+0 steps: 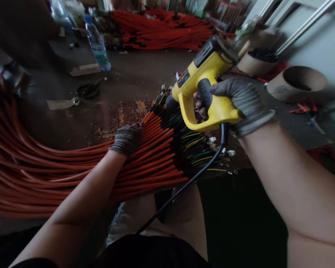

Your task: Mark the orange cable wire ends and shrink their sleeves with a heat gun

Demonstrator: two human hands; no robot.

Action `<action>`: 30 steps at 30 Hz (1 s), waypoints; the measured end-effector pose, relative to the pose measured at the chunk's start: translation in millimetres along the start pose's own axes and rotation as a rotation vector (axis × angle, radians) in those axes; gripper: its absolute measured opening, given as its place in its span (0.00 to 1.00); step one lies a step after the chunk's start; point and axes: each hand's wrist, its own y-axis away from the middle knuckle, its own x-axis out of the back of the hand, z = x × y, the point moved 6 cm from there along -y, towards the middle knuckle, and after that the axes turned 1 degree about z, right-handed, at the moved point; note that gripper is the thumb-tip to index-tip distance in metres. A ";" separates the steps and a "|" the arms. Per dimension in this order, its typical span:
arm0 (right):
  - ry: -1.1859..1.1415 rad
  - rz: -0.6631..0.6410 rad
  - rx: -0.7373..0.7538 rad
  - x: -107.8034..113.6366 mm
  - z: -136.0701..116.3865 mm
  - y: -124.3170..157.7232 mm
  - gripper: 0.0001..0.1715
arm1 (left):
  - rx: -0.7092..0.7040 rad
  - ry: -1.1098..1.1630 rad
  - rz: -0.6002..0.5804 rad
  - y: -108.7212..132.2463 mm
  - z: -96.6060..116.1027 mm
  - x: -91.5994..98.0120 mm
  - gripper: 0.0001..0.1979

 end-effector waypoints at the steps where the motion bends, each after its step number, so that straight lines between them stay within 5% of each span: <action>1: 0.001 -0.009 0.001 -2.8 -0.7 -1.3 0.14 | -0.004 0.002 0.002 0.3 0.1 0.4 0.25; 8: 0.014 0.068 -0.038 -17.3 -3.4 -1.4 0.22 | -0.019 0.004 0.010 2.0 0.1 3.0 0.25; 18: 0.002 0.044 -0.073 -37.8 -3.9 -0.1 0.20 | -0.023 0.029 0.009 1.6 -2.6 2.6 0.25; 30: 0.007 0.057 -0.038 8.9 2.6 22.8 0.12 | 0.012 0.038 0.075 -1.0 -6.9 4.4 0.23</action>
